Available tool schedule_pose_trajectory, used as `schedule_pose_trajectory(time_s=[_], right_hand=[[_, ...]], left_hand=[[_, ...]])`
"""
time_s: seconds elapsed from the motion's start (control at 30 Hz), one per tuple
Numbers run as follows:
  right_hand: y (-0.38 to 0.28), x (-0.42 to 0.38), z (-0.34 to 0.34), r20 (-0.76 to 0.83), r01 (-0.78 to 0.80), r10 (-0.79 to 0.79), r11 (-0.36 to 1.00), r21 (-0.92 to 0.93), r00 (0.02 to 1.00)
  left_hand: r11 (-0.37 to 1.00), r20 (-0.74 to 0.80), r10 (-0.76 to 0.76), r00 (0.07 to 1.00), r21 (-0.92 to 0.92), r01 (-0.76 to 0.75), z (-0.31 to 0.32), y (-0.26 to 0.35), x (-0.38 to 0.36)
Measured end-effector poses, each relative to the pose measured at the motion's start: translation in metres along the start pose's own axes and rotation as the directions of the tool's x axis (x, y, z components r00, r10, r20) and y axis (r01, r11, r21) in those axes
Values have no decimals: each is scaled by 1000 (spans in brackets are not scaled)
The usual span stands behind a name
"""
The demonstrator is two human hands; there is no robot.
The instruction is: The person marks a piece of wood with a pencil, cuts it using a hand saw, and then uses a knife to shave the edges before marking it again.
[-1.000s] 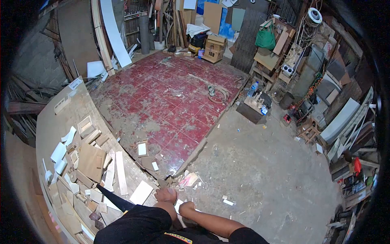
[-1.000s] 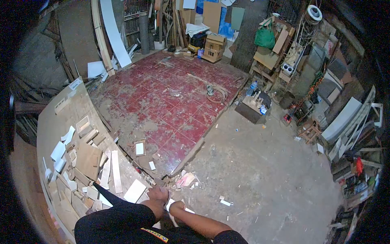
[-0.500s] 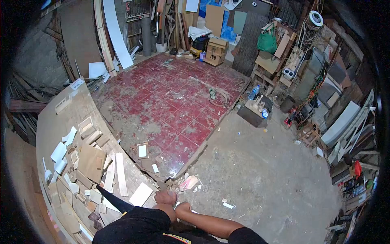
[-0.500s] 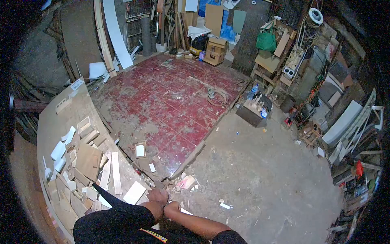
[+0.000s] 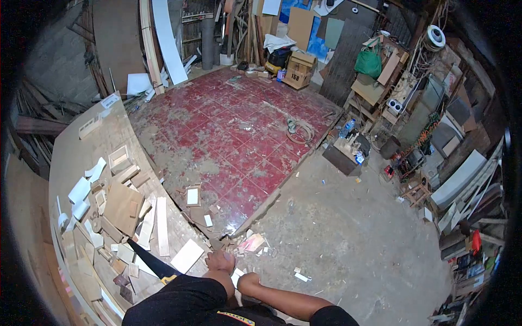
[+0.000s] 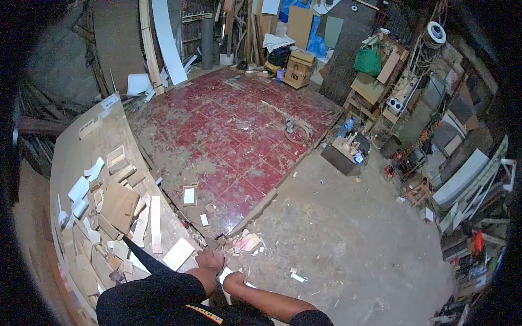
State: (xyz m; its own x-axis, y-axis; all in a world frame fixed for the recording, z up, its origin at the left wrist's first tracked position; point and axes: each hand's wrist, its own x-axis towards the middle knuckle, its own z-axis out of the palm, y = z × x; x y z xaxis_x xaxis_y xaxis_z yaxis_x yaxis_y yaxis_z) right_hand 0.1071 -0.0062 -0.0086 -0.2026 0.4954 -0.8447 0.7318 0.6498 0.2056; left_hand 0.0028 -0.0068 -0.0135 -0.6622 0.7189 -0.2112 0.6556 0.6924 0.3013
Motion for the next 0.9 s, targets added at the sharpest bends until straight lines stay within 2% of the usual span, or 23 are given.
schedule_pose_trajectory(time_s=[0.1,0.17,0.2,0.27,0.3,0.33,0.4,0.43,0.47,0.53,0.57,0.6,0.67,0.73,0.8,0.83,0.87,0.9], right_hand=[[11,10,12,-42,63,-63,998,3,997],[13,12,18,-180,162,-150,985,56,972],[15,12,24,-179,166,-155,985,46,972],[17,4,29,-406,278,-208,953,120,890],[11,17,44,-428,215,-103,951,224,898],[14,6,45,-417,215,-107,951,222,903],[30,-13,39,-529,320,-168,924,209,832],[32,-16,32,-434,253,-121,932,258,892],[31,-22,28,-430,248,-123,936,248,895],[26,-31,12,-241,209,-183,974,86,953],[20,-42,3,-248,136,-112,987,83,962],[17,-41,0,-251,138,-117,988,67,961],[12,-40,-6,-140,136,-135,991,-2,981],[5,-25,-4,-157,184,-176,982,36,972],[-9,-15,2,-157,113,-107,993,28,982],[-9,-14,-4,-85,48,-34,986,161,996],[-5,-16,-5,-134,144,-138,989,34,981],[0,-11,-3,-168,181,-176,983,15,970]], left_hand=[[1000,-19,13,1000,-1,-13,0,-1,-1],[1000,-29,-5,1000,-9,5,-2,3,-2],[1000,-31,-15,999,-14,15,-4,5,-3],[1000,1,-20,1000,1,20,-12,7,-3],[1000,4,-28,1000,0,28,-16,7,-1],[998,67,-60,996,22,58,-20,9,0],[995,139,-94,986,34,90,-20,12,-3],[994,125,-91,988,77,82,-18,10,-1],[990,112,-90,990,119,76,-13,8,0],[991,150,-100,984,108,85,-6,3,4],[993,151,-97,984,89,84,-8,4,4],[994,154,-95,983,70,85,-12,5,2],[995,142,-88,986,58,80,-14,5,-3],[996,124,-74,990,57,68,-19,4,2],[994,157,-77,985,93,63,-20,6,0],[993,168,-75,983,98,59,-18,6,-2],[994,171,-78,982,91,63,-17,6,1],[994,172,-80,982,85,67,-17,6,2]])
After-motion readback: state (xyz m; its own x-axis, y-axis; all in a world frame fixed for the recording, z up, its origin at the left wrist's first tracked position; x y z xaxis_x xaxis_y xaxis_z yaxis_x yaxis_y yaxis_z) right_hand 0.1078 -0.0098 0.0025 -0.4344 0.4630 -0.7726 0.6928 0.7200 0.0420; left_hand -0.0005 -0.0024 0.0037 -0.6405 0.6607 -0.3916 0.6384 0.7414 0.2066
